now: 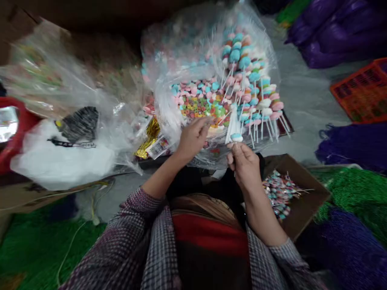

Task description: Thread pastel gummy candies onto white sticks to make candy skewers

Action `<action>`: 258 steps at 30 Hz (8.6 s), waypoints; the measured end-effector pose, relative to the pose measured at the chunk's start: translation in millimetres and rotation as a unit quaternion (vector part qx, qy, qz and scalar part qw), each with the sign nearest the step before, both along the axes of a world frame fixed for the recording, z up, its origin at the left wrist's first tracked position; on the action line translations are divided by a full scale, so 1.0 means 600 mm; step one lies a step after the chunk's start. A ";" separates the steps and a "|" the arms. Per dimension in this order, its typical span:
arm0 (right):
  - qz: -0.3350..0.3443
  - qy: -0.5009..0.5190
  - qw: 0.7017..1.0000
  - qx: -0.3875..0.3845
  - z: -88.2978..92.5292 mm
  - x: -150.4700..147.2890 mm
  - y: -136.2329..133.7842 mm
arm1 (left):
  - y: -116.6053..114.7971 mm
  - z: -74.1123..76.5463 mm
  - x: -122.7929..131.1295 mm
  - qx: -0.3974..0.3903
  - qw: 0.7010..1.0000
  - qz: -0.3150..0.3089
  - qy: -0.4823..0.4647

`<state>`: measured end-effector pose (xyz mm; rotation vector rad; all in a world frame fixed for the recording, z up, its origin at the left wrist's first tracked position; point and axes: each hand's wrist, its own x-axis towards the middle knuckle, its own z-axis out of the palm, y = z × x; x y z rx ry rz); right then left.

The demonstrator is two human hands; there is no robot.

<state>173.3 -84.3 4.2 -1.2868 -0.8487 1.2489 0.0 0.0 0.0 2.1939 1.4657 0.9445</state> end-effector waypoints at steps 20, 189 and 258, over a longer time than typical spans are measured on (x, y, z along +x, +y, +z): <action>0.105 -0.048 0.992 -0.041 -0.040 -0.012 0.003 | 0.081 -0.034 -0.023 0.016 0.970 -0.033 0.241; -0.011 -0.022 1.000 0.018 -0.037 0.006 0.013 | 0.162 -0.107 -0.026 0.019 0.993 0.043 0.106; 0.044 -0.044 0.998 -0.006 -0.032 -0.007 0.027 | 0.047 0.003 -0.001 -0.097 0.979 -0.092 -0.151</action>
